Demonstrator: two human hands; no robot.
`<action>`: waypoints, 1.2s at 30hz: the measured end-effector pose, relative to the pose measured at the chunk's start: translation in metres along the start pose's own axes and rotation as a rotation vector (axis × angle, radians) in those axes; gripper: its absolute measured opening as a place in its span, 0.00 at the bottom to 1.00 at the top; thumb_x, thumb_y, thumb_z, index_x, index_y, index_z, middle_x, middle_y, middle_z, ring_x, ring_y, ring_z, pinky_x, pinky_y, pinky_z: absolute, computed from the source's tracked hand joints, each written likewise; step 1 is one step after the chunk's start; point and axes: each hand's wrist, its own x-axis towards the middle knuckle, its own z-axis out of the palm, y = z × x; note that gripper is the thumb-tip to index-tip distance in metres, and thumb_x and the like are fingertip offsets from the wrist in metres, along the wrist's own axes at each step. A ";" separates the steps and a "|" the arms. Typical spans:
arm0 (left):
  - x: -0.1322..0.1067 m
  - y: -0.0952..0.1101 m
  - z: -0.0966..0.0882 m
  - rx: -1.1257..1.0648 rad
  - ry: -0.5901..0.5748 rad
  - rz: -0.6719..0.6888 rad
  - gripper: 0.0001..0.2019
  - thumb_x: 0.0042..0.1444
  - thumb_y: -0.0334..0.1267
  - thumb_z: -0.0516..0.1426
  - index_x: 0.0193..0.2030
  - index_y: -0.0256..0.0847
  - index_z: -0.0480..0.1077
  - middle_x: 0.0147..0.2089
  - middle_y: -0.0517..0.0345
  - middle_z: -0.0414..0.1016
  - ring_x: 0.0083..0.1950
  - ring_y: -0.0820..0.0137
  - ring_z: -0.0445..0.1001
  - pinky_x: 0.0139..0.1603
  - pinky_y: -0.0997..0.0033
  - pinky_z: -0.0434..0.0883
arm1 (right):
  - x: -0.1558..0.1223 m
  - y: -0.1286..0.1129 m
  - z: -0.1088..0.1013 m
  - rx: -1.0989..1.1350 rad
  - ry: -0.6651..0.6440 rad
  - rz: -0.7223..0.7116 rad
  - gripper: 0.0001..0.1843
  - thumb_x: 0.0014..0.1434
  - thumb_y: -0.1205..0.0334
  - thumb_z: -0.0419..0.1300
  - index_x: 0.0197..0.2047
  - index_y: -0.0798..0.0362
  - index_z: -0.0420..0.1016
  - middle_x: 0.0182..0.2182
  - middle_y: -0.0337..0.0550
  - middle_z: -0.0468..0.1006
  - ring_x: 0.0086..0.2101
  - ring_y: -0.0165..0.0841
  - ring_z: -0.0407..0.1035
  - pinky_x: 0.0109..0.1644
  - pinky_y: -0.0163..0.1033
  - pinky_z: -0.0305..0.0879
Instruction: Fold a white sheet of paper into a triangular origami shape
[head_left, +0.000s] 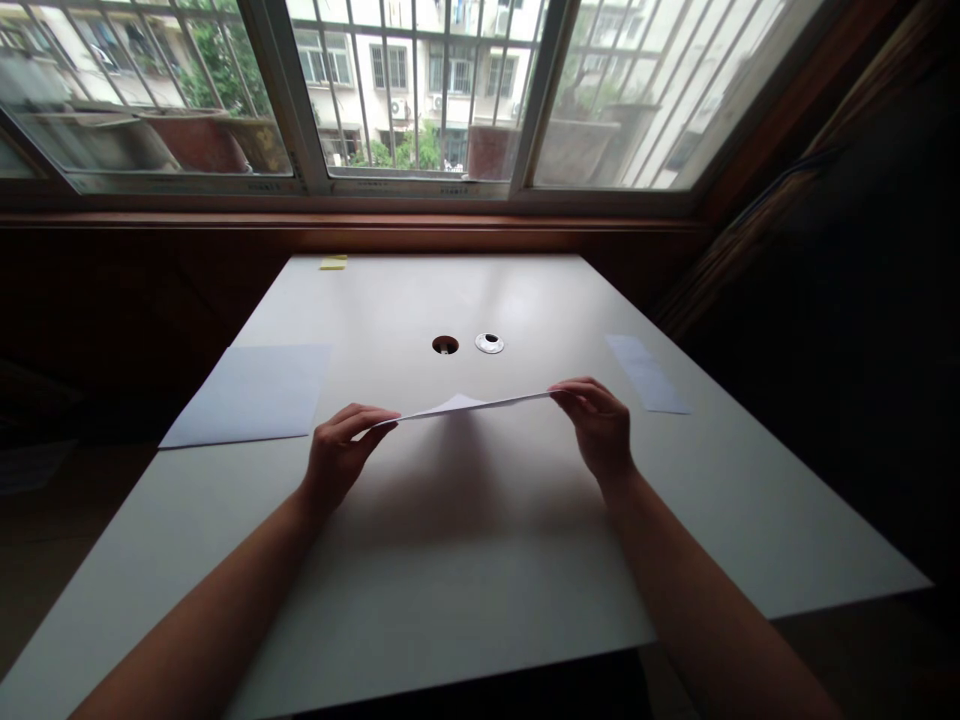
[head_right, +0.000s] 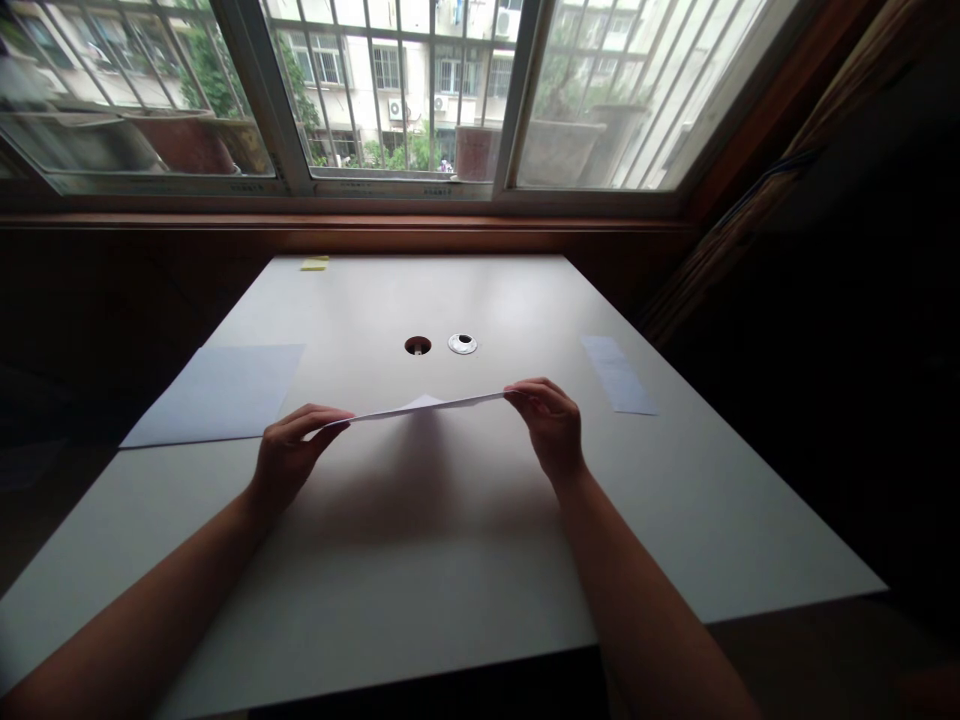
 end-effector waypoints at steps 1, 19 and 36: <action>-0.001 -0.001 0.001 -0.090 0.019 -0.060 0.07 0.60 0.39 0.61 0.41 0.41 0.79 0.39 0.52 0.79 0.40 0.66 0.76 0.41 0.66 0.74 | 0.000 0.003 0.000 0.046 0.015 0.035 0.04 0.57 0.59 0.68 0.36 0.49 0.80 0.33 0.41 0.77 0.31 0.33 0.70 0.34 0.40 0.69; 0.006 -0.011 0.016 -0.692 0.199 -0.749 0.20 0.50 0.46 0.67 0.46 0.38 0.72 0.25 0.63 0.73 0.26 0.76 0.74 0.27 0.81 0.69 | -0.018 0.000 0.031 0.300 -0.574 0.605 0.19 0.58 0.46 0.64 0.31 0.56 0.76 0.23 0.42 0.77 0.23 0.29 0.66 0.27 0.34 0.58; -0.001 0.022 0.024 0.490 -0.218 0.403 0.23 0.58 0.41 0.63 0.61 0.52 0.68 0.60 0.52 0.71 0.65 0.55 0.64 0.68 0.43 0.58 | -0.015 0.000 0.031 0.516 -0.512 0.932 0.18 0.50 0.52 0.72 0.32 0.56 0.73 0.17 0.36 0.72 0.18 0.26 0.67 0.19 0.28 0.54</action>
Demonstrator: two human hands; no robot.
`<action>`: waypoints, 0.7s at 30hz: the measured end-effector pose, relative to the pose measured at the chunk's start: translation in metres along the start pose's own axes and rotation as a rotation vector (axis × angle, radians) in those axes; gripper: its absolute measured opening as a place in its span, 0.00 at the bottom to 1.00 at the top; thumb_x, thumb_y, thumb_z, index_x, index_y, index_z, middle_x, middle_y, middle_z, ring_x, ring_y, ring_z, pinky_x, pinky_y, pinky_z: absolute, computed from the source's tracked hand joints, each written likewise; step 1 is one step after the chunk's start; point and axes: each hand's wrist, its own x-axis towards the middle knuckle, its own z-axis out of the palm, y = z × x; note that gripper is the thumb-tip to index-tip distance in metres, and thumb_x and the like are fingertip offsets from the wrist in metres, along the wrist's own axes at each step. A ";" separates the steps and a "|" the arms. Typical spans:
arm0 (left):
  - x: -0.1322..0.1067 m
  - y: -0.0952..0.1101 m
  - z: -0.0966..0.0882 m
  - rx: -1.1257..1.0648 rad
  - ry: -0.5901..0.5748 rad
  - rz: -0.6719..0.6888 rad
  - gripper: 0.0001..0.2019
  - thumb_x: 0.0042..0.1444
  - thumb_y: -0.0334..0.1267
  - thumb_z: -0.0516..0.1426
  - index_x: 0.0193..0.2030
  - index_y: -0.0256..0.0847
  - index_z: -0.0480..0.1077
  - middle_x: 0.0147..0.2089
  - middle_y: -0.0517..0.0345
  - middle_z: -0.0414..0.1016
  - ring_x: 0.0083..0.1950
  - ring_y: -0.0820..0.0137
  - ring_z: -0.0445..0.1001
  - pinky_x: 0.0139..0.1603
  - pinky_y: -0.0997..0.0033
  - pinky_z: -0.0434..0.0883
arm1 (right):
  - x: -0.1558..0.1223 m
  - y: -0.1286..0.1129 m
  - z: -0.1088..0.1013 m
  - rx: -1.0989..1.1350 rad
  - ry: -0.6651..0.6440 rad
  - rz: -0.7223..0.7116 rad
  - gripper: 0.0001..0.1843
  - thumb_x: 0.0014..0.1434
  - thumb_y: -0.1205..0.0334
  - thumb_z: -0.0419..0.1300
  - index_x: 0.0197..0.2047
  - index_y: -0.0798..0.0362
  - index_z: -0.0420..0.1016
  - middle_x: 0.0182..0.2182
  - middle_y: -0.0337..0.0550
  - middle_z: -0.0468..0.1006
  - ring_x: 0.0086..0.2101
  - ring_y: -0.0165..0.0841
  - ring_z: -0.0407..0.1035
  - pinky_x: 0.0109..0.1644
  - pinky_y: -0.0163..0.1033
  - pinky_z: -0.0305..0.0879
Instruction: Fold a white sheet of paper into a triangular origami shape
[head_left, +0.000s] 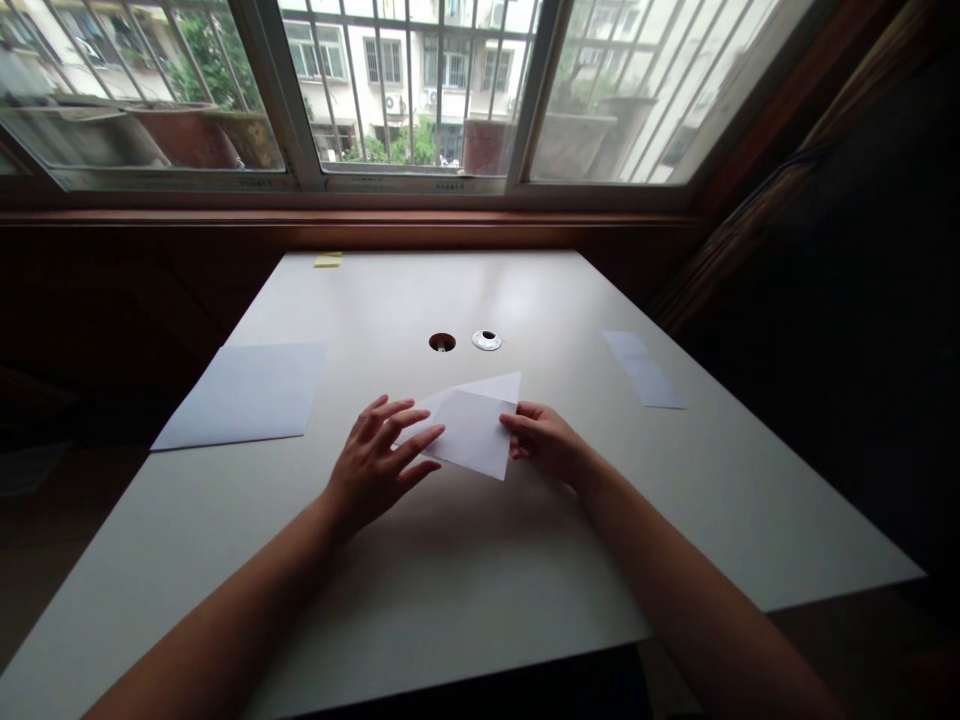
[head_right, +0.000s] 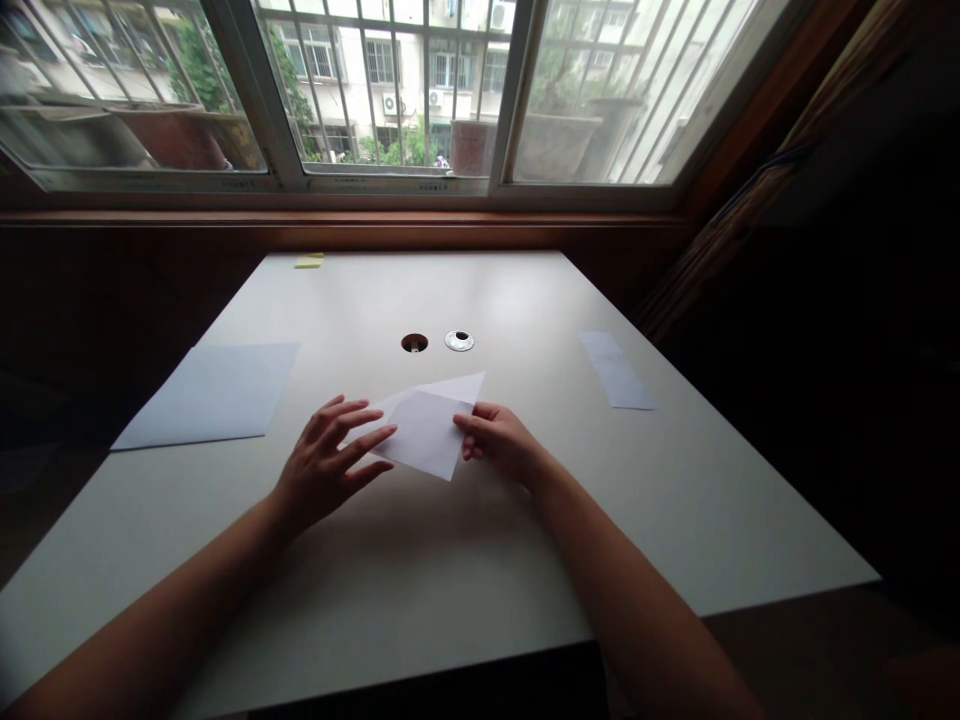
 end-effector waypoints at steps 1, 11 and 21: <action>0.000 0.002 0.001 0.005 -0.023 0.012 0.21 0.59 0.39 0.61 0.60 0.51 0.68 0.59 0.52 0.72 0.63 0.57 0.66 0.68 0.44 0.59 | -0.001 0.000 0.001 0.011 -0.026 0.011 0.17 0.50 0.52 0.71 0.32 0.56 0.73 0.17 0.36 0.72 0.18 0.27 0.68 0.19 0.29 0.55; -0.015 -0.013 0.006 -0.322 0.168 -0.437 0.11 0.62 0.39 0.58 0.50 0.42 0.74 0.40 0.54 0.80 0.37 0.69 0.77 0.39 0.72 0.72 | -0.011 -0.008 0.004 0.076 -0.068 -0.396 0.07 0.56 0.59 0.68 0.37 0.52 0.79 0.31 0.42 0.80 0.26 0.28 0.70 0.26 0.32 0.62; -0.001 -0.011 0.000 -0.619 -0.303 -0.786 0.26 0.63 0.46 0.54 0.67 0.46 0.59 0.24 0.68 0.65 0.24 0.74 0.62 0.26 0.77 0.58 | -0.003 -0.002 0.011 -0.700 -0.134 -0.697 0.12 0.59 0.58 0.65 0.47 0.47 0.80 0.48 0.48 0.77 0.48 0.40 0.72 0.52 0.47 0.71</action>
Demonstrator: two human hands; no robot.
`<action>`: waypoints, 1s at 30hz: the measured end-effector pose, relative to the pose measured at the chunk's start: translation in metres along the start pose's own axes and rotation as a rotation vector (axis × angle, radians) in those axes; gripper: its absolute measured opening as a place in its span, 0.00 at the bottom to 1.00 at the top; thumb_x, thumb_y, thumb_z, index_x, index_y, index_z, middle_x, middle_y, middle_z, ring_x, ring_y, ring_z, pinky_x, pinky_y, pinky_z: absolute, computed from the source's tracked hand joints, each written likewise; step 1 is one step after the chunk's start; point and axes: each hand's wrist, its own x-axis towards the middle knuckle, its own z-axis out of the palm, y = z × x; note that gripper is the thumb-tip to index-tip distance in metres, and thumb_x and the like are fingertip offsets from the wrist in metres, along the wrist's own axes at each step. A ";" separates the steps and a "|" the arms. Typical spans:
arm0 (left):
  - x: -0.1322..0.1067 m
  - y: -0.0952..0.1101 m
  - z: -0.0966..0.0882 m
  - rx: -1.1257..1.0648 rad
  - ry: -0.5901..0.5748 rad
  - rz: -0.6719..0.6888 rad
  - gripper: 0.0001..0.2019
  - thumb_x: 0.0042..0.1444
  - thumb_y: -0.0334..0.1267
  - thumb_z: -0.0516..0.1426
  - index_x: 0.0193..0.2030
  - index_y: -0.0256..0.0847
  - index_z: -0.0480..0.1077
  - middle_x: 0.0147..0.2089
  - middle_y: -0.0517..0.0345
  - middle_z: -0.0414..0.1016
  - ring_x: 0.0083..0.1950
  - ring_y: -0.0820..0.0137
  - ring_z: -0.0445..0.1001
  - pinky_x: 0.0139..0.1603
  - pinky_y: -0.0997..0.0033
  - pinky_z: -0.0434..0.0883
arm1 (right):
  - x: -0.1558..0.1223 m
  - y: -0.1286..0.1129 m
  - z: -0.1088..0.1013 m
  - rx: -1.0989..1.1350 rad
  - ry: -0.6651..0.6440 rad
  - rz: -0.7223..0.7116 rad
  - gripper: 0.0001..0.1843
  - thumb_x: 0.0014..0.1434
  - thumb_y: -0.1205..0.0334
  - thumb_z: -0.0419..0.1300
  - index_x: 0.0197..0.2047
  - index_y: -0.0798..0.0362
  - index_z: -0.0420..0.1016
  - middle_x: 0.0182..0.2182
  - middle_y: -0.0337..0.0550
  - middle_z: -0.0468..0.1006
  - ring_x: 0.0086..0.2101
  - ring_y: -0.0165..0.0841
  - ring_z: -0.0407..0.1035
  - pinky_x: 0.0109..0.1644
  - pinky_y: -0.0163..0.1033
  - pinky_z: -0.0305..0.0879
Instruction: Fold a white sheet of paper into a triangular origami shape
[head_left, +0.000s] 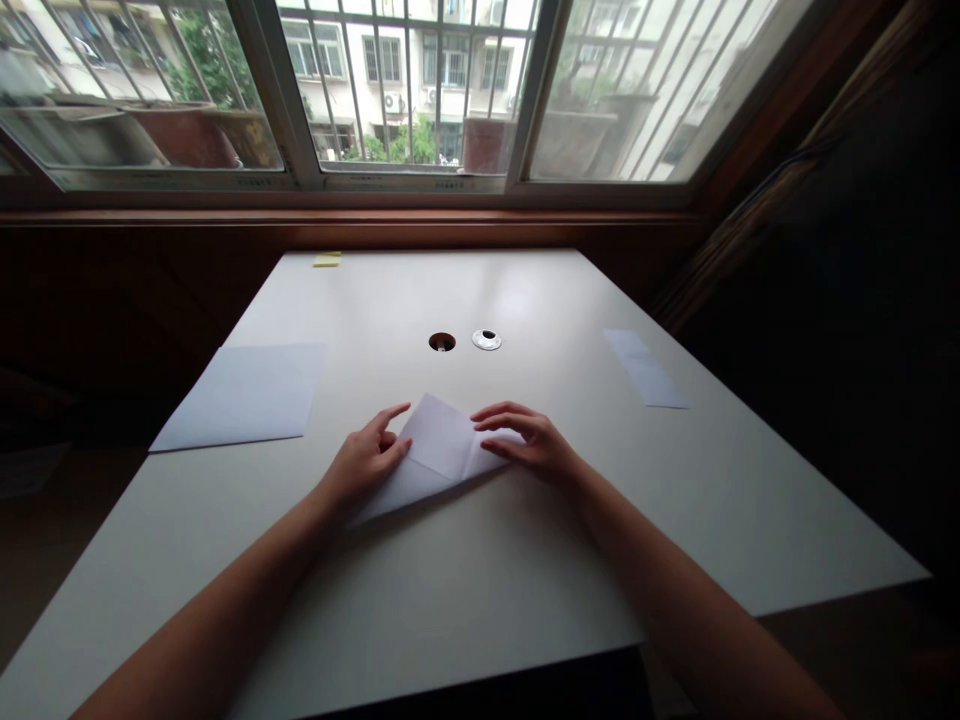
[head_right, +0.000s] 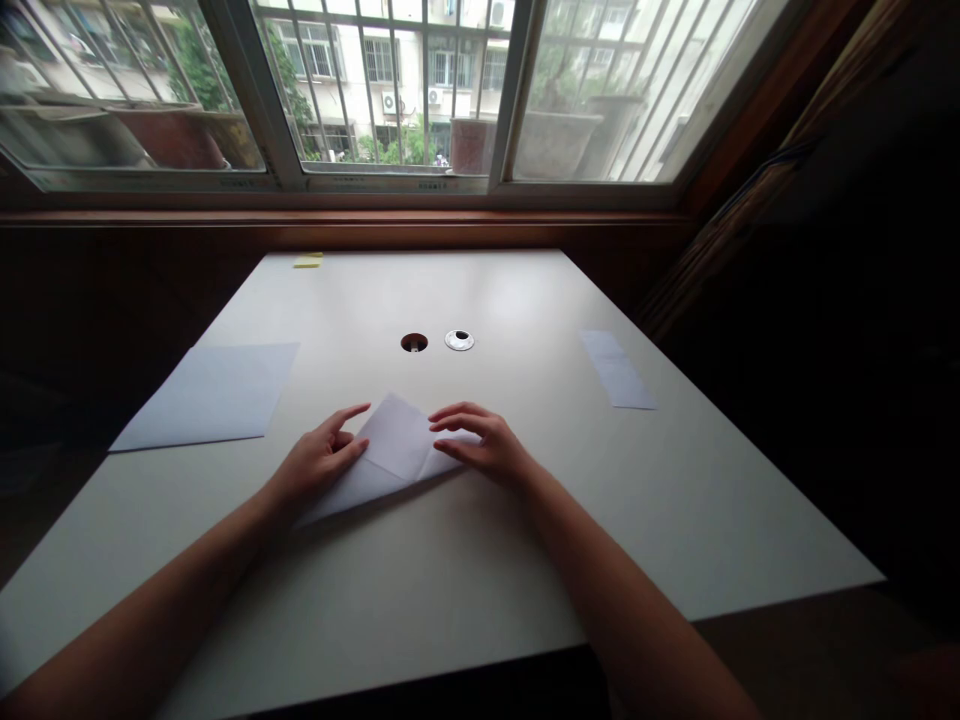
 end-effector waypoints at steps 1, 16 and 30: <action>0.000 0.001 0.000 0.041 -0.030 0.001 0.25 0.63 0.46 0.53 0.65 0.46 0.61 0.24 0.68 0.65 0.25 0.73 0.63 0.27 0.76 0.59 | 0.000 0.003 0.002 -0.097 -0.042 -0.038 0.14 0.59 0.58 0.66 0.49 0.46 0.79 0.51 0.48 0.76 0.51 0.40 0.70 0.55 0.49 0.69; -0.005 -0.015 0.008 0.768 0.105 0.452 0.20 0.62 0.44 0.54 0.60 0.43 0.69 0.50 0.47 0.71 0.51 0.57 0.68 0.53 0.57 0.69 | 0.000 0.007 0.010 -0.450 -0.232 -0.155 0.18 0.60 0.55 0.65 0.54 0.43 0.76 0.57 0.48 0.73 0.56 0.43 0.65 0.60 0.53 0.65; 0.003 -0.023 0.001 0.576 -0.051 0.635 0.18 0.65 0.41 0.54 0.59 0.44 0.70 0.59 0.51 0.73 0.61 0.59 0.67 0.61 0.54 0.67 | -0.003 0.014 0.005 -0.579 -0.091 -0.097 0.18 0.63 0.60 0.60 0.56 0.42 0.74 0.53 0.46 0.75 0.51 0.42 0.67 0.56 0.52 0.67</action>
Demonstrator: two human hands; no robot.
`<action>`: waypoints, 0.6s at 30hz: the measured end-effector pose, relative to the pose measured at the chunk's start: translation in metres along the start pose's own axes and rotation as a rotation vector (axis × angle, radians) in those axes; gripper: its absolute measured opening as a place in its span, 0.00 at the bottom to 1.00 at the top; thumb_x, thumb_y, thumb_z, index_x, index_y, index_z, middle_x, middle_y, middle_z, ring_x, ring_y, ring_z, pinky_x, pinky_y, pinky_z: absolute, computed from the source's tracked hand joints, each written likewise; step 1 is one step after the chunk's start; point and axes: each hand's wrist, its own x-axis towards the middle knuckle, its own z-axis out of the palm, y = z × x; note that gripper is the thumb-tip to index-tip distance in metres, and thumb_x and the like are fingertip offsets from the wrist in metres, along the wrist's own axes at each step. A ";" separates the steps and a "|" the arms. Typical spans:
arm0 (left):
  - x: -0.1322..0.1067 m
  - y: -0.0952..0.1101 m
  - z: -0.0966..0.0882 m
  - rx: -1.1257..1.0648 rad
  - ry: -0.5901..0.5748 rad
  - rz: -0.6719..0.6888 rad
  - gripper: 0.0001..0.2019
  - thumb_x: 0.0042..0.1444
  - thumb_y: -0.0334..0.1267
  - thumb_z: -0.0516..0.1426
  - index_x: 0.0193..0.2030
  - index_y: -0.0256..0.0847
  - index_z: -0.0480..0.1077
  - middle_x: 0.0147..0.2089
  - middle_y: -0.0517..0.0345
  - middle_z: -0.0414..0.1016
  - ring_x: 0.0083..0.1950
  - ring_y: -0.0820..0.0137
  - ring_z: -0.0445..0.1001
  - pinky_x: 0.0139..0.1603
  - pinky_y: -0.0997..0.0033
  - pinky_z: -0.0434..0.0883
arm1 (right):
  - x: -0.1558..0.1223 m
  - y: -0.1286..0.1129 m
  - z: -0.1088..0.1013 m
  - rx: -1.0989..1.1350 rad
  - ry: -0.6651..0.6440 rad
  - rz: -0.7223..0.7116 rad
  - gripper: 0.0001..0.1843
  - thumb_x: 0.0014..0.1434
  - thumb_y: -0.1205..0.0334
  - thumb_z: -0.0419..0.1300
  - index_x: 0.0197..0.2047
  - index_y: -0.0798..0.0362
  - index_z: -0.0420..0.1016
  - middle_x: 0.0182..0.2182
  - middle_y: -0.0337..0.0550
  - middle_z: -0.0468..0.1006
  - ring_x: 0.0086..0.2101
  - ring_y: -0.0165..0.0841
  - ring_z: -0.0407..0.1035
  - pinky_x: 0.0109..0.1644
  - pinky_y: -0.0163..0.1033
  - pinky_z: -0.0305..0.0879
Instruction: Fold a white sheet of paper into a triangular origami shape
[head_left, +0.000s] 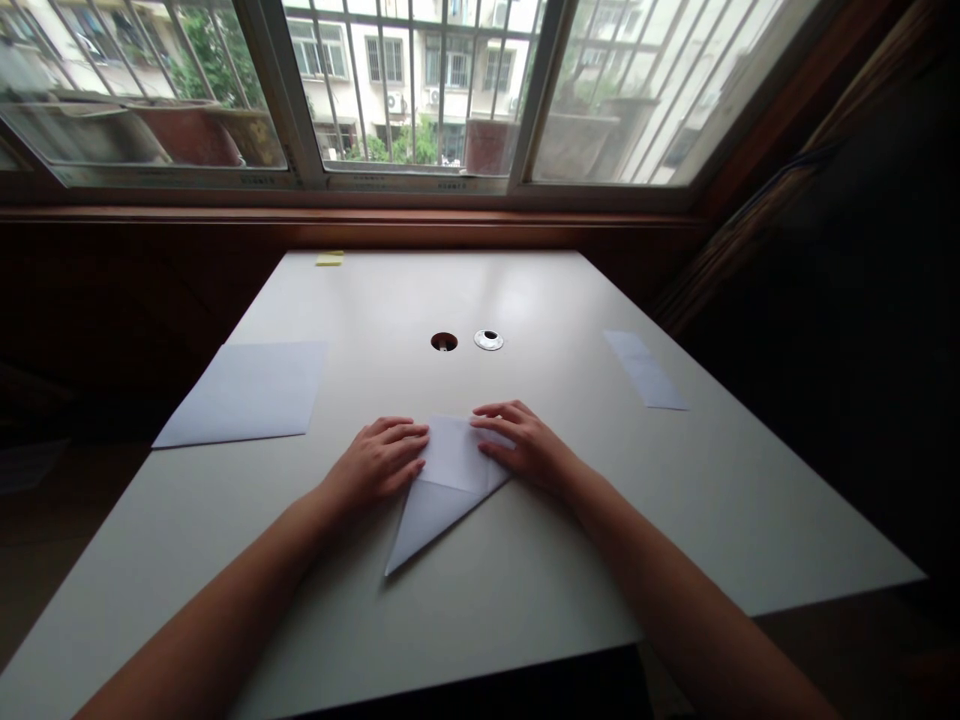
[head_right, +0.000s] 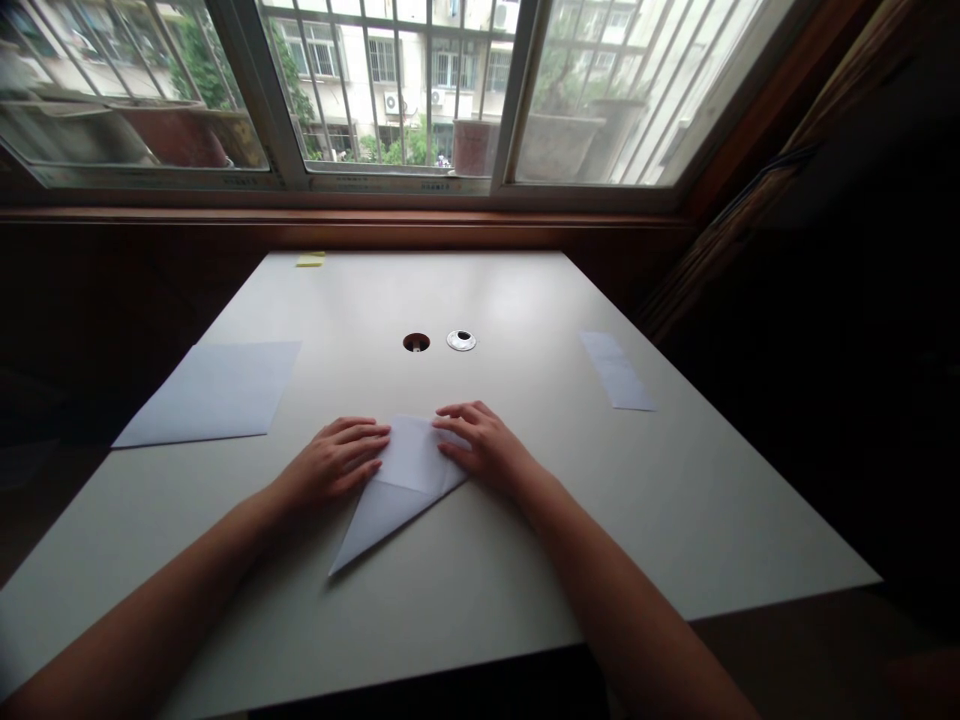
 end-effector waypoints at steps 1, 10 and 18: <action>0.000 0.000 0.000 -0.008 -0.015 0.017 0.18 0.65 0.42 0.54 0.59 0.45 0.70 0.60 0.52 0.73 0.62 0.59 0.66 0.61 0.54 0.66 | 0.000 0.000 0.000 -0.013 0.006 0.008 0.17 0.63 0.60 0.60 0.56 0.43 0.74 0.52 0.46 0.75 0.50 0.42 0.67 0.55 0.52 0.67; -0.003 0.013 0.008 0.140 -0.109 -0.034 0.28 0.63 0.53 0.53 0.67 0.48 0.61 0.67 0.51 0.65 0.67 0.54 0.58 0.62 0.49 0.63 | 0.002 -0.002 0.005 -0.117 0.068 0.111 0.15 0.66 0.59 0.56 0.54 0.47 0.75 0.44 0.49 0.76 0.45 0.43 0.66 0.52 0.51 0.67; -0.003 0.013 0.010 0.166 -0.099 -0.035 0.30 0.63 0.54 0.53 0.68 0.45 0.60 0.66 0.48 0.66 0.67 0.53 0.59 0.60 0.52 0.64 | 0.003 -0.004 0.008 -0.144 0.086 0.172 0.17 0.64 0.55 0.59 0.55 0.47 0.75 0.44 0.50 0.75 0.44 0.44 0.66 0.51 0.51 0.66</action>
